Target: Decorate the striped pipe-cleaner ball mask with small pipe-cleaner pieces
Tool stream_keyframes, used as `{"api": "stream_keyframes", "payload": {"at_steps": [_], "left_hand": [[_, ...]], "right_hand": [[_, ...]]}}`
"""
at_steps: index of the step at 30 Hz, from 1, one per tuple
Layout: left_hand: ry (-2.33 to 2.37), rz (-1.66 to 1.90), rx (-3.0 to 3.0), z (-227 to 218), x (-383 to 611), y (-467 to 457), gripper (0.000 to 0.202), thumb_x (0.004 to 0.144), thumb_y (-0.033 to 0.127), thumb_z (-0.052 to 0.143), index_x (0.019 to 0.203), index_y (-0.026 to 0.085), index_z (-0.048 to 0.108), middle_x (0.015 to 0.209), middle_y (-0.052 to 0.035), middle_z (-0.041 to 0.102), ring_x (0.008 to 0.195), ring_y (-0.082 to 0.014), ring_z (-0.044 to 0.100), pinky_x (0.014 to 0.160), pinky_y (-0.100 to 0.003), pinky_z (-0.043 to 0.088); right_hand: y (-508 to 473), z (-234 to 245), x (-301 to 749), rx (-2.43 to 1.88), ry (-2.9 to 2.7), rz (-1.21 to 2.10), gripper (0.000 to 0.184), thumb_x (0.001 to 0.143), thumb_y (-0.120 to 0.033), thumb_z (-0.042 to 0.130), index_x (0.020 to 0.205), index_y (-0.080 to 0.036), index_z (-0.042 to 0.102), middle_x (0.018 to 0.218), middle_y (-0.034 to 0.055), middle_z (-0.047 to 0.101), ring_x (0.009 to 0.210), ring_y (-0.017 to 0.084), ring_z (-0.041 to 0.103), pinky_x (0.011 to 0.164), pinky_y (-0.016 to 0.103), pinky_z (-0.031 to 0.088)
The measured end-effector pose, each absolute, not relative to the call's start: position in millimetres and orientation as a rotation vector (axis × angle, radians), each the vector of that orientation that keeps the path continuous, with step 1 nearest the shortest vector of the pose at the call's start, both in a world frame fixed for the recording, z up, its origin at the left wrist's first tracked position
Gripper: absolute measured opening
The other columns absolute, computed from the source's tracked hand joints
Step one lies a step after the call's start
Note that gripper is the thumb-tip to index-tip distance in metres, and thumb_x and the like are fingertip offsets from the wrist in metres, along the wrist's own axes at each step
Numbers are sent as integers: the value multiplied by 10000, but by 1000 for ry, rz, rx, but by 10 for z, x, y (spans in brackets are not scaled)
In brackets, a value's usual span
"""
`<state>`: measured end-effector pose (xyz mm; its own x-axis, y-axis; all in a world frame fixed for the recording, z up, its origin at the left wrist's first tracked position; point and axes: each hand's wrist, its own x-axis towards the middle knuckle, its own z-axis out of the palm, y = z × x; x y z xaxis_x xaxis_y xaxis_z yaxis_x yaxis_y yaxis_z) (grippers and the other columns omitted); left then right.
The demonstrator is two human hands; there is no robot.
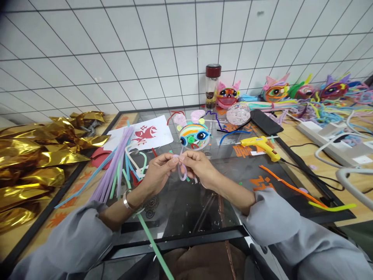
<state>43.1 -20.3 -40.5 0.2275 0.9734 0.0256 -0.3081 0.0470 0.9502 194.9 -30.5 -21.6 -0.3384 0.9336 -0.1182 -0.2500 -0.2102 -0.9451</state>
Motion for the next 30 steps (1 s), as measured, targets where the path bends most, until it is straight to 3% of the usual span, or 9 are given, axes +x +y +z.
{"api": "stream_keyframes", "payload": {"at_steps": [9,18,24,30], "left_hand": [[854,1126,1045,-443,440,-225,305,644,392,798,754,129,688,672,0,597,592,-79,452,571,-226,366],[783,1124,1240,-505,412,-255,242,835,372,624,815,135,669,728,-7,552,638,-90,480,606,-235,388],[924,1138,1353,-441,444,-295,214,762,340,707,782,129,671,746,-24,584,702,-122,538,640,-245,433],[940,1138,1323,-452,459,-265,273,778,391,683,715,130,635,643,0,559,608,-90,467,568,-218,381]], "right_hand": [[-407,-300,2028,-1023,-1199,1577,324,702,-462,747,713,-153,649,619,-10,614,491,63,502,471,196,401],[-422,-309,2005,-1120,-1178,1465,386,659,-515,758,647,-152,628,549,-16,592,410,57,467,404,196,367],[-411,-328,2009,-1145,-1219,1354,402,628,-523,772,621,-151,619,534,-15,589,408,61,466,404,198,370],[-407,-345,2017,-1113,-1263,1376,405,702,-550,709,656,-154,638,554,1,602,456,73,499,448,201,404]]}}
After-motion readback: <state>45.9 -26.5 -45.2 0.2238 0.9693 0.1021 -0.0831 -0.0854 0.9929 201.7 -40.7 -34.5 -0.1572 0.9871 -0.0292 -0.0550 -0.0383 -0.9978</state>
